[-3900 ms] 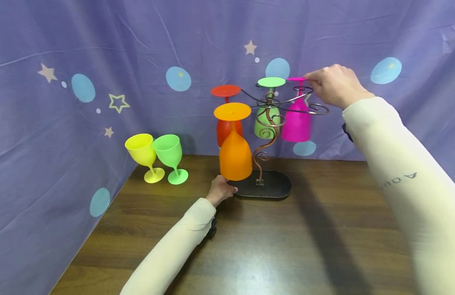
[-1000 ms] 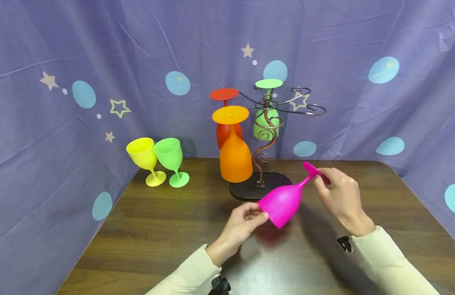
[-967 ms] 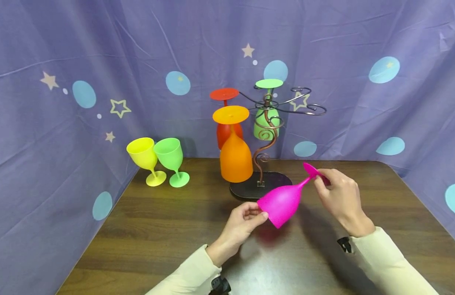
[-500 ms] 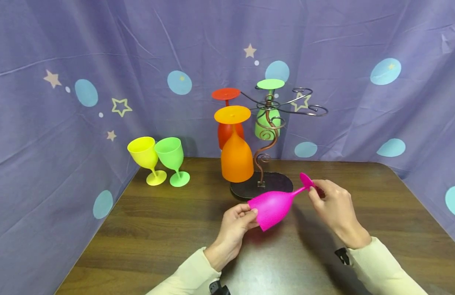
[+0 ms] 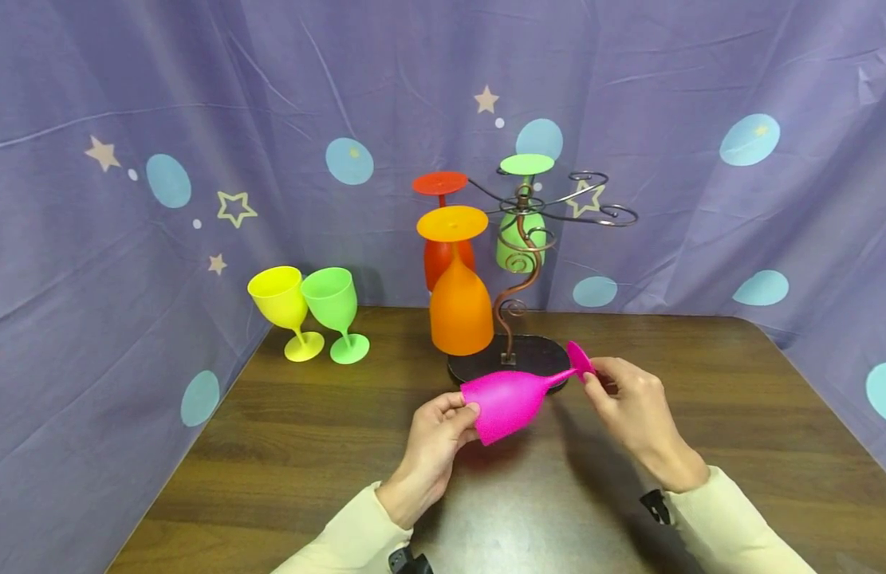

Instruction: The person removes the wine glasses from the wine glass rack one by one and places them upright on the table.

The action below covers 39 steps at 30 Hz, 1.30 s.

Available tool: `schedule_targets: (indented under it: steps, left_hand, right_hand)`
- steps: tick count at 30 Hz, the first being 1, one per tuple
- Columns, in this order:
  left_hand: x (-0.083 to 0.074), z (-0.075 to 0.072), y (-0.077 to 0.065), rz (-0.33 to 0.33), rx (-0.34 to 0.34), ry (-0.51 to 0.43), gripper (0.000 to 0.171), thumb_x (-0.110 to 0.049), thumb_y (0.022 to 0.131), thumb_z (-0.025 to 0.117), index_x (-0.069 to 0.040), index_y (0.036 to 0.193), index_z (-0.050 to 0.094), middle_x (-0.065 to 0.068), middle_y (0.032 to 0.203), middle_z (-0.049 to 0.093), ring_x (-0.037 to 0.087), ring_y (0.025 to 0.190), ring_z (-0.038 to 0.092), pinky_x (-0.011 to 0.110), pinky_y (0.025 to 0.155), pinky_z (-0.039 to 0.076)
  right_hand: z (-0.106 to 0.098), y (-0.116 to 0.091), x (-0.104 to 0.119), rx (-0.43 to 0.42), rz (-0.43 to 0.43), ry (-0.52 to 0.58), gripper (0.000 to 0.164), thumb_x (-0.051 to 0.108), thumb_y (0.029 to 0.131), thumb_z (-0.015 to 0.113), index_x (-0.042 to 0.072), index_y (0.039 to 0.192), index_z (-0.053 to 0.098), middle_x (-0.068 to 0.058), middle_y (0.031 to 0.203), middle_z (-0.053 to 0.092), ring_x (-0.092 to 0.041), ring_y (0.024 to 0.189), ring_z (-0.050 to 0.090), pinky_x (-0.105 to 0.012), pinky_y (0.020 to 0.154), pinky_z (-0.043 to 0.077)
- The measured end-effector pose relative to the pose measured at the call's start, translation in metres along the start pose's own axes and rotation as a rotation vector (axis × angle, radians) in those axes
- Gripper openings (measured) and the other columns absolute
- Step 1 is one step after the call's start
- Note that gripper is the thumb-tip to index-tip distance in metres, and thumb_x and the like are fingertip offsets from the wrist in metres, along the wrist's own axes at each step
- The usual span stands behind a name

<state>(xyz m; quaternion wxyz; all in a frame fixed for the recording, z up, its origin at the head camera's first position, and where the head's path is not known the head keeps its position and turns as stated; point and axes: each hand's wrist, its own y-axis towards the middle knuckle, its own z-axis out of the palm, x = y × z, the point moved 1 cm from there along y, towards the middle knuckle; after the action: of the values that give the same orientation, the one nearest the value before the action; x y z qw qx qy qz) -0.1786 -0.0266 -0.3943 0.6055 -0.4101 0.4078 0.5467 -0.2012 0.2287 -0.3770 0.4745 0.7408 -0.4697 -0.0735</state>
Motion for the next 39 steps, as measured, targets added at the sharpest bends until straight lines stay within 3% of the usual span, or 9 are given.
schedule_targets:
  steps: [8, 12, 17, 20, 24, 27, 31, 39]
  left_hand:
    - [-0.021, -0.022, 0.001, 0.138, -0.054, 0.214, 0.016, 0.001, 0.084, 0.064, 0.011, 0.096, 0.061, 0.002, 0.073, 0.060, 0.010, 0.066, 0.057, 0.022, 0.063, 0.049]
    - [-0.030, -0.037, -0.001, 0.228, -0.083, 0.381, 0.010, 0.002, 0.084, 0.065, 0.007, 0.092, 0.063, 0.002, 0.073, 0.060, 0.008, 0.063, 0.054, 0.019, 0.057, 0.043]
    - [-0.048, -0.053, -0.005, 0.273, -0.091, 0.519, 0.006, 0.004, 0.084, 0.065, 0.004, 0.089, 0.064, 0.006, 0.077, 0.060, 0.009, 0.063, 0.055, 0.019, 0.057, 0.044]
    - [-0.060, -0.061, -0.006, 0.294, -0.076, 0.588, 0.005, 0.003, 0.084, 0.066, 0.002, 0.088, 0.064, 0.007, 0.077, 0.060, 0.010, 0.065, 0.055, 0.020, 0.059, 0.045]
    - [-0.073, -0.072, -0.006, 0.348, -0.035, 0.714, 0.005, 0.003, 0.083, 0.066, 0.000, 0.086, 0.065, 0.006, 0.075, 0.060, 0.011, 0.066, 0.054, 0.021, 0.061, 0.047]
    - [-0.082, -0.080, -0.006, 0.425, -0.011, 0.859, 0.008, 0.003, 0.082, 0.066, -0.004, 0.085, 0.065, 0.001, 0.073, 0.060, 0.010, 0.066, 0.054, 0.022, 0.060, 0.047]
    - [-0.091, -0.089, -0.005, 0.561, -0.018, 1.068, 0.013, 0.003, 0.079, 0.068, -0.009, 0.082, 0.064, -0.004, 0.071, 0.060, 0.009, 0.066, 0.054, 0.024, 0.059, 0.047]
    - [-0.100, -0.100, -0.003, 0.781, -0.020, 1.322, 0.012, 0.004, 0.077, 0.067, -0.005, 0.083, 0.061, -0.004, 0.070, 0.053, 0.010, 0.062, 0.050, 0.030, 0.058, 0.044]
  right_hand:
    - [0.007, 0.005, 0.002, 0.042, 0.069, 0.080, 0.007, 0.004, 0.082, 0.068, 0.004, 0.088, 0.071, -0.001, 0.076, 0.069, -0.008, 0.066, 0.062, -0.016, 0.060, 0.051]
    - [0.013, 0.009, -0.010, 0.059, 0.122, 0.072, 0.007, 0.005, 0.085, 0.065, 0.005, 0.087, 0.072, 0.001, 0.073, 0.068, -0.009, 0.064, 0.061, -0.021, 0.058, 0.052]
    - [0.022, 0.016, -0.031, 0.111, 0.259, 0.064, 0.010, 0.010, 0.088, 0.063, 0.006, 0.088, 0.072, 0.000, 0.071, 0.066, -0.013, 0.063, 0.058, -0.028, 0.057, 0.048]
    - [0.028, 0.018, -0.042, 0.177, 0.351, 0.059, 0.013, 0.014, 0.089, 0.062, 0.006, 0.091, 0.072, -0.001, 0.073, 0.066, -0.015, 0.064, 0.057, -0.030, 0.060, 0.045]
    - [0.039, 0.017, -0.053, 0.333, 0.489, 0.106, 0.019, 0.020, 0.091, 0.061, 0.006, 0.099, 0.070, -0.005, 0.080, 0.069, -0.018, 0.066, 0.064, -0.031, 0.060, 0.048]
    - [0.047, 0.014, -0.059, 0.452, 0.604, 0.201, 0.025, 0.022, 0.092, 0.061, 0.002, 0.106, 0.066, -0.012, 0.086, 0.069, -0.023, 0.069, 0.068, -0.032, 0.060, 0.054]
    - [0.057, 0.011, -0.062, 0.543, 0.716, 0.328, 0.034, 0.018, 0.092, 0.062, -0.008, 0.113, 0.058, -0.019, 0.092, 0.066, -0.025, 0.075, 0.067, -0.032, 0.063, 0.057]
    - [0.069, 0.009, -0.066, 0.527, 0.831, 0.433, 0.045, 0.012, 0.088, 0.066, -0.014, 0.121, 0.049, -0.020, 0.101, 0.060, -0.022, 0.077, 0.066, -0.030, 0.067, 0.057]
